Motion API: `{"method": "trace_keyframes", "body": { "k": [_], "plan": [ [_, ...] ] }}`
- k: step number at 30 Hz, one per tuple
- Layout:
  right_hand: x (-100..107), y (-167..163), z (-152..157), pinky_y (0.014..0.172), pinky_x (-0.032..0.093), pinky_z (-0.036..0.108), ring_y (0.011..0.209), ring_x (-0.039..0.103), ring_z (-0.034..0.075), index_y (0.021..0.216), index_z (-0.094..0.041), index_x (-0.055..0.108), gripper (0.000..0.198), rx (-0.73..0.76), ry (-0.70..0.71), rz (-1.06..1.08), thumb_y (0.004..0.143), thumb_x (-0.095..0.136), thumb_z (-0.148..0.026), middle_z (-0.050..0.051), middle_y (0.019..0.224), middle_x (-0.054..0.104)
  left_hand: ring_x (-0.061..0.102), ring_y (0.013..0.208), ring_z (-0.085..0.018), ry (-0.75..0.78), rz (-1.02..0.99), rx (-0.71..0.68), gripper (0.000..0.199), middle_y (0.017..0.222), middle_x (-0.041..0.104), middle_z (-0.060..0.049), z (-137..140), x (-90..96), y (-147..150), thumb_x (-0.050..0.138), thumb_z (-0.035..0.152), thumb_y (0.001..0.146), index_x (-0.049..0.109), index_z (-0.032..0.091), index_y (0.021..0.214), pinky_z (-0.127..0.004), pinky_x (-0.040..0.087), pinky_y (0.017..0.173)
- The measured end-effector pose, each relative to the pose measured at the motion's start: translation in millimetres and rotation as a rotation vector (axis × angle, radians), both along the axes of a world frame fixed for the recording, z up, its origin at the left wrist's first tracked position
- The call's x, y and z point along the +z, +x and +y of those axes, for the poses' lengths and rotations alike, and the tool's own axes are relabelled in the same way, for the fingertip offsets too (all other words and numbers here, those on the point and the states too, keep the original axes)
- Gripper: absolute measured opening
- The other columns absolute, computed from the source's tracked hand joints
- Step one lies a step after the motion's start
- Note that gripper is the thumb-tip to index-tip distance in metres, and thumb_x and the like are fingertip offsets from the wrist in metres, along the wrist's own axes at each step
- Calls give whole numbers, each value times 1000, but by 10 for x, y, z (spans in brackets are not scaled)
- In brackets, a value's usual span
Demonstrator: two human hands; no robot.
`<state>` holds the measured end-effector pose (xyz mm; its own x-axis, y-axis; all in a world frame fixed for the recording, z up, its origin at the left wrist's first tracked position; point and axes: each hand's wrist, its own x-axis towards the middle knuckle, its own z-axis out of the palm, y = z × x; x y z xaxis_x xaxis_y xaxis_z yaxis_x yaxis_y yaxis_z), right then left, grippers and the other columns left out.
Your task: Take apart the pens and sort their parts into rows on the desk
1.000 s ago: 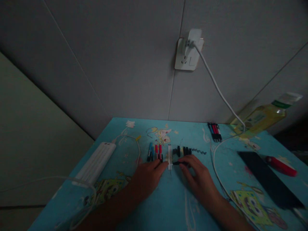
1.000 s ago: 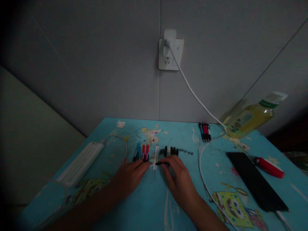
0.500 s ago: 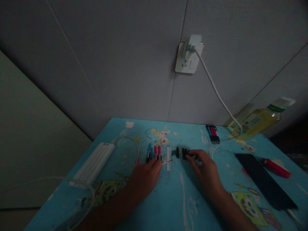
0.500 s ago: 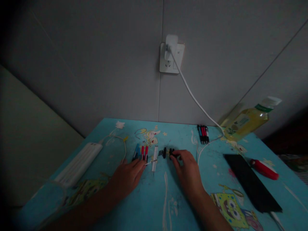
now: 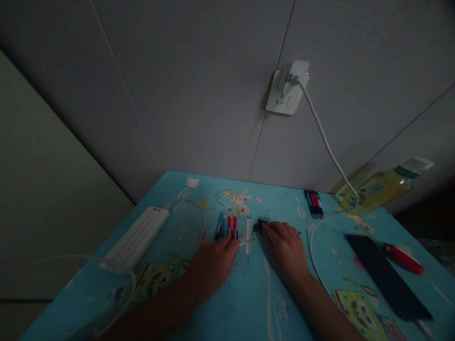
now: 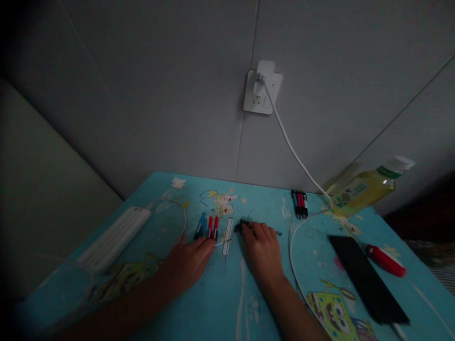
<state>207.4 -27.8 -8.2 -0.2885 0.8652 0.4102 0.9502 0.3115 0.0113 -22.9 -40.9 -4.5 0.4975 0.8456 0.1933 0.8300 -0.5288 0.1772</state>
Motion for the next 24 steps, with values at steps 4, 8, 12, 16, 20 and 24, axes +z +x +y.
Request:
{"method": "trace_keyframes", "body": {
  "k": [4,8,12,16,20,24],
  "plan": [
    [9,-27,-20,81,39,37,90,57,23,115,-18,69,24,-21,-8,-41,96,56,-22,9,100,68,67,77,-23,-4,-4,-2,19,92,70,-2,0,-8,4,46,20,98,63,25,104,-45,42,86],
    [-9,-34,-31,81,37,38,90,58,24,118,-18,67,25,-42,-9,-83,95,56,-22,9,95,69,67,78,-23,-12,-23,1,19,95,71,-3,-3,-50,2,46,19,98,62,25,107,-48,41,90],
    [-17,-26,-55,81,36,38,91,58,25,117,-20,66,25,-92,-26,-81,96,55,-20,8,95,69,67,80,-22,-11,-21,0,19,95,70,-3,-6,-64,0,45,20,99,62,25,106,-48,41,94],
    [-1,-14,-65,81,35,37,92,59,25,115,-20,66,22,-138,-58,-69,96,55,-21,8,98,69,68,81,-21,-19,-14,-22,20,96,70,-4,-1,-59,-4,45,18,98,62,24,107,-45,44,93],
    [24,2,-64,81,35,37,93,60,25,110,-20,66,19,-173,-67,-69,96,55,-19,8,97,70,68,80,-22,-22,-2,-17,21,98,71,-3,13,-72,-9,46,17,97,62,25,109,-47,45,91],
    [66,28,-81,79,33,38,90,59,25,106,-21,67,17,-218,-42,-87,95,56,-17,8,95,70,68,81,-23,-29,-3,-9,19,97,71,-3,15,-73,-9,47,18,97,62,25,105,-50,43,92]
  ]
}}
